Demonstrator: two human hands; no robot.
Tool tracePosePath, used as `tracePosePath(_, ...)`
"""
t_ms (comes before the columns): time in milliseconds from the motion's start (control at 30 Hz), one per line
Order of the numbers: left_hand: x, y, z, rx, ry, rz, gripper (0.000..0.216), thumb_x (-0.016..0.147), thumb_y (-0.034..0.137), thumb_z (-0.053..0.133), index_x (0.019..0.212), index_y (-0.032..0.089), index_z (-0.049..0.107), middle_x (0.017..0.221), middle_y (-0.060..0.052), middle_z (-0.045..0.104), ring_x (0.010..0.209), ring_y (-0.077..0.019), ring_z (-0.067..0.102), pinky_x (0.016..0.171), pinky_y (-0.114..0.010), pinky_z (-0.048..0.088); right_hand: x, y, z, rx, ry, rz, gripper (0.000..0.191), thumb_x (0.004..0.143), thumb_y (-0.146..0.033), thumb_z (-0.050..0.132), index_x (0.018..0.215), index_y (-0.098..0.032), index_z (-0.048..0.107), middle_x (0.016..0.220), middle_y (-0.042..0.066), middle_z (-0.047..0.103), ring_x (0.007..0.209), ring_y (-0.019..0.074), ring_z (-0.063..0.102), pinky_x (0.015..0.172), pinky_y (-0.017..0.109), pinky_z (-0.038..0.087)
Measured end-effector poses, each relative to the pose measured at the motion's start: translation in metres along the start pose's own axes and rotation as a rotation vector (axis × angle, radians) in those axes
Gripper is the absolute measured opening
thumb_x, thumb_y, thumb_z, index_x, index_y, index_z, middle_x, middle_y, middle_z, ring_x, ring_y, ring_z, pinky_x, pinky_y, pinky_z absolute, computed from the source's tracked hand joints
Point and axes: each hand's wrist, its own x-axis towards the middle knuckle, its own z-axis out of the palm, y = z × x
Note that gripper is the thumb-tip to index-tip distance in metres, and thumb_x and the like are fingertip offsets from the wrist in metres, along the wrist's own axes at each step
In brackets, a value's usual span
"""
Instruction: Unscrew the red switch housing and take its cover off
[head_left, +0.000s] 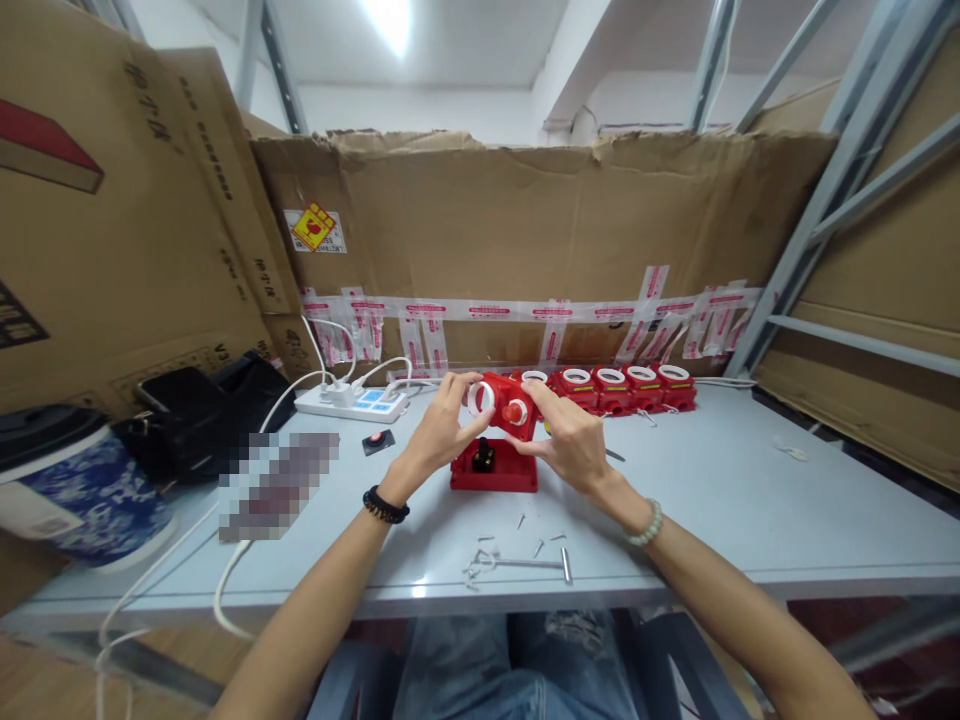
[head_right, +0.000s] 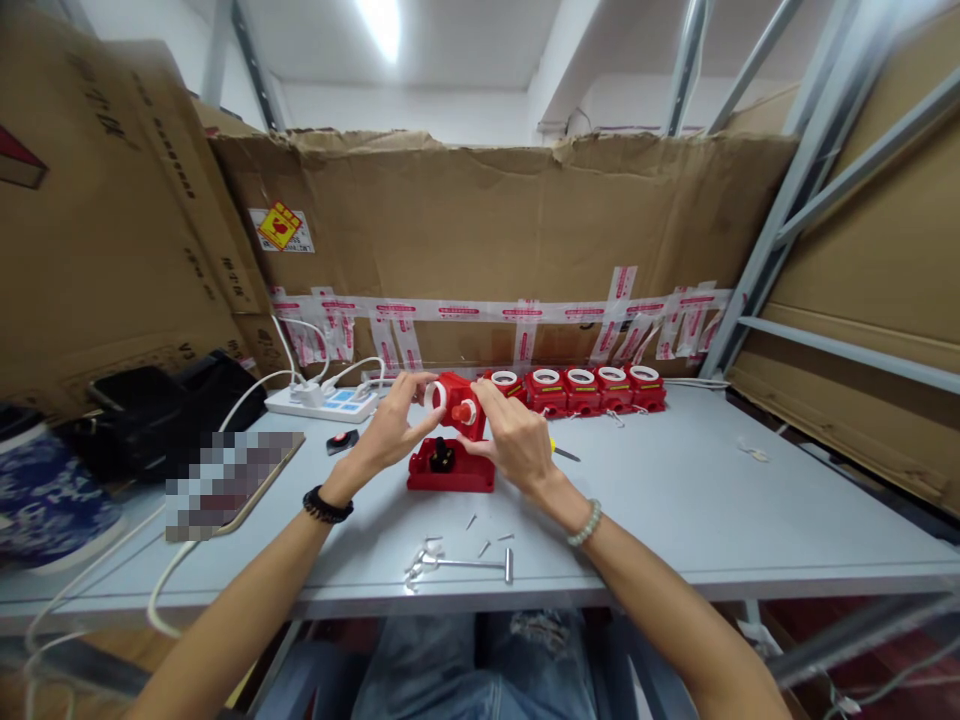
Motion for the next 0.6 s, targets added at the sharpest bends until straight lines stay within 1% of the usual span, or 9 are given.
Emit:
tracePosePath(67, -0.001, 0.001, 0.004, -0.015, 0.023, -0.108, 0.03, 0.087, 0.033, 0.048, 0.112, 0.018, 0.042, 0.079, 0.0, 0.052, 0.068, -0.015, 0.052, 0.067, -0.028, 0.043, 0.0, -0.004, 0.0, -0.013, -0.014, -0.024, 0.058, 0.079, -0.046, 0.061, 0.126, -0.014, 0.052, 0.124, 0.009, 0.06, 0.084, 0.0174, 0.064, 0.072, 0.026, 0.05)
tracePosePath(133, -0.003, 0.001, 0.006, -0.032, 0.009, -0.223, 0.029, 0.09, 0.035, 0.042, 0.113, 0.018, 0.038, 0.064, 0.005, 0.048, 0.056, -0.0149, 0.05, 0.059, -0.027, 0.04, -0.001, -0.007, 0.0, -0.023, -0.036, -0.05, 0.056, 0.079, -0.044, 0.062, 0.126, -0.014, 0.053, 0.126, 0.008, 0.059, 0.084, 0.0172, 0.063, 0.07, 0.026, 0.05)
tracePosePath(200, -0.004, 0.001, 0.005, -0.015, -0.011, -0.294, 0.03, 0.092, 0.037, 0.036, 0.116, 0.018, 0.035, 0.057, 0.007, 0.046, 0.051, -0.0159, 0.049, 0.058, -0.028, 0.038, -0.001, -0.009, 0.0, -0.021, -0.051, -0.067, 0.054, 0.079, -0.042, 0.062, 0.125, -0.014, 0.054, 0.128, 0.007, 0.058, 0.084, 0.017, 0.063, 0.069, 0.026, 0.05)
tracePosePath(233, -0.004, 0.001, 0.003, 0.005, -0.01, -0.294, 0.032, 0.092, 0.038, 0.036, 0.117, 0.017, 0.035, 0.058, 0.007, 0.047, 0.052, -0.0164, 0.05, 0.059, -0.029, 0.039, -0.001, -0.009, -0.001, -0.02, -0.051, -0.068, 0.054, 0.079, -0.041, 0.062, 0.125, -0.014, 0.054, 0.128, 0.007, 0.058, 0.084, 0.0169, 0.062, 0.069, 0.026, 0.051)
tracePosePath(267, -0.004, 0.001, 0.002, 0.022, -0.006, -0.263, 0.034, 0.091, 0.038, 0.038, 0.118, 0.018, 0.036, 0.062, 0.005, 0.05, 0.056, -0.0169, 0.051, 0.063, -0.03, 0.041, -0.001, -0.008, -0.001, -0.02, -0.048, -0.064, 0.054, 0.08, -0.041, 0.062, 0.125, -0.013, 0.054, 0.128, 0.007, 0.057, 0.084, 0.017, 0.062, 0.07, 0.026, 0.051)
tracePosePath(333, -0.003, 0.001, -0.002, 0.036, -0.003, -0.116, 0.038, 0.086, 0.037, 0.048, 0.118, 0.018, 0.038, 0.082, -0.001, 0.055, 0.075, -0.0184, 0.055, 0.074, -0.033, 0.044, -0.001, -0.006, -0.002, -0.023, -0.033, -0.052, 0.054, 0.08, -0.04, 0.062, 0.126, -0.013, 0.052, 0.128, 0.008, 0.057, 0.086, 0.0175, 0.062, 0.073, 0.027, 0.051)
tracePosePath(400, -0.002, 0.001, -0.005, 0.022, -0.014, 0.044, 0.044, 0.08, 0.034, 0.058, 0.118, 0.019, 0.04, 0.103, -0.007, 0.052, 0.094, -0.0207, 0.053, 0.085, -0.036, 0.043, -0.001, -0.004, -0.002, -0.024, -0.013, -0.044, 0.055, 0.08, -0.038, 0.062, 0.129, -0.014, 0.05, 0.128, 0.009, 0.057, 0.091, 0.0182, 0.063, 0.077, 0.027, 0.051)
tracePosePath(433, -0.001, 0.001, -0.006, 0.01, -0.021, 0.095, 0.046, 0.079, 0.033, 0.06, 0.118, 0.02, 0.041, 0.108, -0.008, 0.049, 0.099, -0.0214, 0.051, 0.087, -0.037, 0.043, -0.001, -0.003, -0.002, -0.023, -0.002, -0.044, 0.055, 0.08, -0.037, 0.062, 0.13, -0.015, 0.049, 0.129, 0.009, 0.057, 0.093, 0.0183, 0.062, 0.078, 0.027, 0.051)
tracePosePath(600, 0.001, 0.0, -0.009, -0.003, 0.018, 0.132, 0.042, 0.082, 0.032, 0.06, 0.119, 0.021, 0.044, 0.104, -0.007, 0.05, 0.093, -0.0199, 0.05, 0.083, -0.036, 0.046, -0.001, 0.0, -0.003, -0.019, 0.067, -0.064, 0.053, 0.083, -0.034, 0.059, 0.132, -0.018, 0.047, 0.127, 0.008, 0.058, 0.093, 0.0173, 0.063, 0.079, 0.026, 0.051)
